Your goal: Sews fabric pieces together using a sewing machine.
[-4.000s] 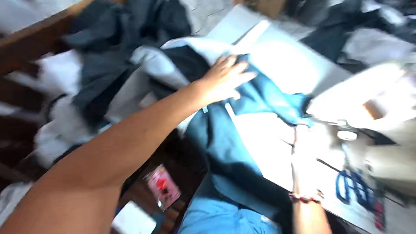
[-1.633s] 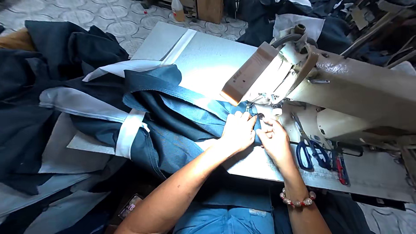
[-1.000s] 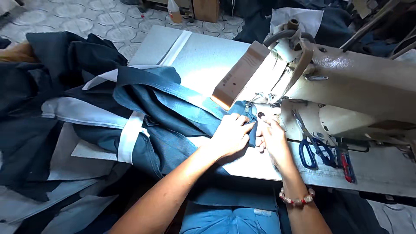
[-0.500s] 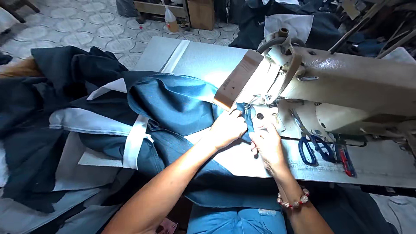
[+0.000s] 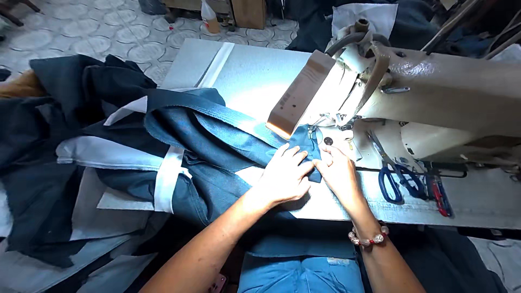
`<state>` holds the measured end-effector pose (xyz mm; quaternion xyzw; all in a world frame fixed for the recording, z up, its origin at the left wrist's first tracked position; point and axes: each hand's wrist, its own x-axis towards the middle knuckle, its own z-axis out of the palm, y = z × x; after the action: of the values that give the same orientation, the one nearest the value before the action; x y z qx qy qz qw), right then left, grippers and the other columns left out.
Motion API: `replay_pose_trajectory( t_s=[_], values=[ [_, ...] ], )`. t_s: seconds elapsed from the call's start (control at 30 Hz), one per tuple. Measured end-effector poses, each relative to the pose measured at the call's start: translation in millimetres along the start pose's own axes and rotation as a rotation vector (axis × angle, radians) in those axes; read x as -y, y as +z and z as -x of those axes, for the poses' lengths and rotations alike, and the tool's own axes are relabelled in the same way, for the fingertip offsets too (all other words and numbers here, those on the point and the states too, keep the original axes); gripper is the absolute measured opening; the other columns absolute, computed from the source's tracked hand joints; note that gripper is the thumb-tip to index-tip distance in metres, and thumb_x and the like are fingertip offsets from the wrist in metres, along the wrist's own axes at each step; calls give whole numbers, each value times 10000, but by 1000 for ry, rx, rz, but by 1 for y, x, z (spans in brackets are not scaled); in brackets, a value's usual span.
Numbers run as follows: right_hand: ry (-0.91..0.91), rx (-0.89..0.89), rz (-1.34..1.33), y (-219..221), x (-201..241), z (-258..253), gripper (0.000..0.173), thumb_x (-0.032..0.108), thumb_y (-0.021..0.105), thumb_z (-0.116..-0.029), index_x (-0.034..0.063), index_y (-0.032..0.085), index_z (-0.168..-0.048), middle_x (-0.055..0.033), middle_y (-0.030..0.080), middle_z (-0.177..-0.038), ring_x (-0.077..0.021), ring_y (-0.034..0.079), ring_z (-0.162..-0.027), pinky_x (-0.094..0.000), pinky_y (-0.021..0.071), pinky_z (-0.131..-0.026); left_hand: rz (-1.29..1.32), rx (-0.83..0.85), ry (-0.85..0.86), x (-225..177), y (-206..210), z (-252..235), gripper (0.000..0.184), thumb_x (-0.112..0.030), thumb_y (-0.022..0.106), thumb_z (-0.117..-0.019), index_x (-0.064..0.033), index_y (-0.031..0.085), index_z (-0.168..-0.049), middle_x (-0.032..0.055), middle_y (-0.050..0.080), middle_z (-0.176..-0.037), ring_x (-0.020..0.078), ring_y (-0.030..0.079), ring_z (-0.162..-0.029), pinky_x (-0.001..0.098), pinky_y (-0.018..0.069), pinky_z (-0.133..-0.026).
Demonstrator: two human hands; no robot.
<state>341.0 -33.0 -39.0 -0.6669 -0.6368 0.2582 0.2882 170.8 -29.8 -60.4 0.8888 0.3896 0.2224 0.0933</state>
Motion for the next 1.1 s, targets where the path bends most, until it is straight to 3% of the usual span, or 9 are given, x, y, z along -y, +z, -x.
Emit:
replay_pose_trajectory(
  t_s=[0.07,0.17,0.27,0.43,0.53,0.63,0.73,0.9,1.1],
  values=[
    [38,-6,-19,-1,1,3,360,52,724,-914,-80,667,-1244,-224,716,-983,-310,673,-852,-490,532,-826,25,-43,-80,-3,-1,-7,416,-236,434,-943,-12,734,-1124,195,716,-1169,373,667,-1141,589,459,-975],
    [63,-9,-18,-1,2,5,299,45,718,-914,-92,694,-1179,-213,710,-915,-285,653,-796,-457,527,-784,-37,-55,-126,-7,6,-16,454,-249,419,-965,-4,723,-1196,186,702,-1160,367,659,-1070,554,477,-874],
    [87,20,-35,-2,3,5,287,29,680,-938,-90,688,-1199,-212,730,-947,-277,682,-831,-436,537,-816,-72,4,-174,-11,10,-23,468,-273,410,-969,-28,734,-1202,179,691,-1180,386,624,-1105,556,459,-885],
    [24,-27,10,5,3,11,302,4,592,-961,-82,679,-1237,-186,707,-853,-270,658,-779,-426,528,-787,-51,37,-200,-12,13,-22,463,-284,396,-992,-89,722,-1257,165,656,-1259,385,567,-1188,569,392,-945],
    [-70,-50,53,10,5,20,346,2,570,-960,-99,656,-1279,-256,732,-1057,-360,715,-936,-474,549,-886,-61,-5,-108,-5,16,-13,455,-266,395,-998,-67,729,-1234,152,676,-1275,380,594,-1180,567,420,-955],
    [-77,-19,160,13,14,29,360,30,561,-972,-67,655,-1306,-262,704,-1192,-403,713,-1040,-516,554,-916,-54,-31,-46,-2,13,-5,434,-243,404,-985,-72,755,-1175,147,689,-1277,370,617,-1197,558,446,-974],
    [-50,31,288,12,22,33,357,58,543,-998,-25,661,-1325,-251,693,-1216,-413,711,-1031,-528,559,-883,-33,-24,-41,-2,11,-1,430,-237,403,-983,-78,762,-1158,153,684,-1307,387,598,-1260,564,444,-1010],
    [-8,108,379,9,25,30,374,46,525,-1003,-6,647,-1353,-239,689,-1236,-418,695,-1072,-547,543,-894,-17,-89,-48,-2,10,0,419,-215,410,-964,-36,773,-1072,158,722,-1223,371,642,-1210,543,483,-979],
    [-92,16,355,15,14,32,332,37,551,-980,-16,698,-1273,-239,716,-1095,-398,721,-967,-513,577,-816,-2,-47,-83,-2,12,0,473,-258,368,-1004,-78,706,-1282,142,691,-1275,338,616,-1232,540,437,-1021]
  ],
)
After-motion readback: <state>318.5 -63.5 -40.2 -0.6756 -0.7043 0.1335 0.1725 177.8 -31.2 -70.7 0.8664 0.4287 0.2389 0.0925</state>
